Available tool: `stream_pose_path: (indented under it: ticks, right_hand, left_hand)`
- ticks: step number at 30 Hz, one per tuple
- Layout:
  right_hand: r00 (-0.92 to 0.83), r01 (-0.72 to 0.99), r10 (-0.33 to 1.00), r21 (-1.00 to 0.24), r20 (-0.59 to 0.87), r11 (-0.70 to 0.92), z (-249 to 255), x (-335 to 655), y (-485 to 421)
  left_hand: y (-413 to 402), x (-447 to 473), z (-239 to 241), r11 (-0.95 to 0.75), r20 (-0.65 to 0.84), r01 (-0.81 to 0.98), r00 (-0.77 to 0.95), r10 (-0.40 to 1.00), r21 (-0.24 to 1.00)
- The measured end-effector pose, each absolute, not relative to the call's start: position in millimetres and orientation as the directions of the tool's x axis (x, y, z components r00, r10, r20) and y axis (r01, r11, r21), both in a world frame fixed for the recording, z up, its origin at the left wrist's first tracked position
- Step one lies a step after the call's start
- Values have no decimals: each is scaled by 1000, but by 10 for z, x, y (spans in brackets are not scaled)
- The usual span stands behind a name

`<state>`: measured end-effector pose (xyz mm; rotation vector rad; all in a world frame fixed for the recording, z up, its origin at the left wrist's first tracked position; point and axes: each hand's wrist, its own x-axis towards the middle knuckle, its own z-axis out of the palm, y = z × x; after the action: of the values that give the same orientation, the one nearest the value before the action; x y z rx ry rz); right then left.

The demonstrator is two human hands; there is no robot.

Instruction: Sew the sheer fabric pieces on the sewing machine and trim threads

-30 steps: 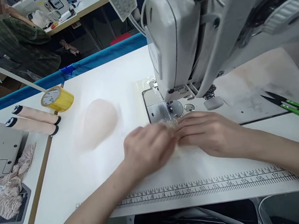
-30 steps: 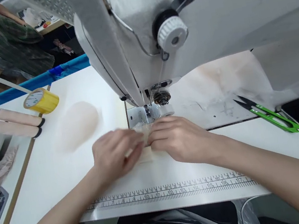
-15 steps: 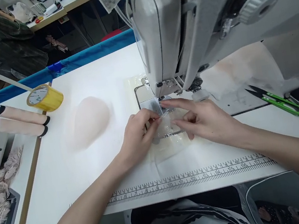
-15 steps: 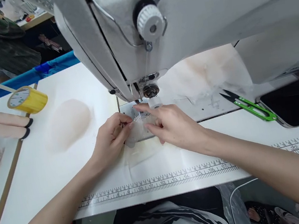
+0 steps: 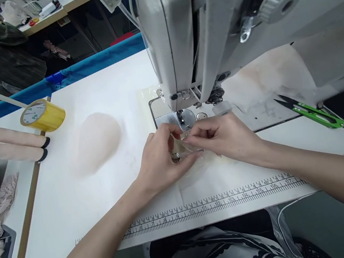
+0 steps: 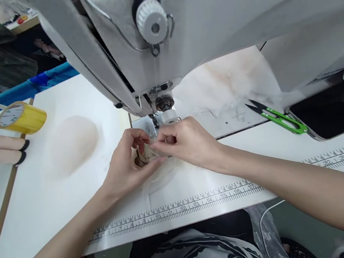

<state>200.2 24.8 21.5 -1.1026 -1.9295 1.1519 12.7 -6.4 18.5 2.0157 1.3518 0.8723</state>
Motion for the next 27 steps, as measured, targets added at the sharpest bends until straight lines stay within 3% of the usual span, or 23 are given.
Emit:
stream_pose_path:
  ticks: [7,13,19,23,27]
  right_hand:
    - [-440,384,888,-867,132,319,182,1984,252]
    - [-445,340,888,-895,118,289,187,1977,253]
    - [-468,330,880,-907,83,262,220,2023,266]
    - [-495,353,845,-841,204,410,213,2049,251]
    - [-525,360,708,-630,473,688,136,2061,231]
  left_hand:
    - [-95,171,307,14,-161,452,288,944,892]
    - [-89,199,283,-35,-68,474,199,978,880]
    - [19,57,303,136,-194,251,222,955,958]
    - [-52,48,301,-98,16,363,222,975,927]
    - [-127,70,213,-467,378,638,283,882,612]
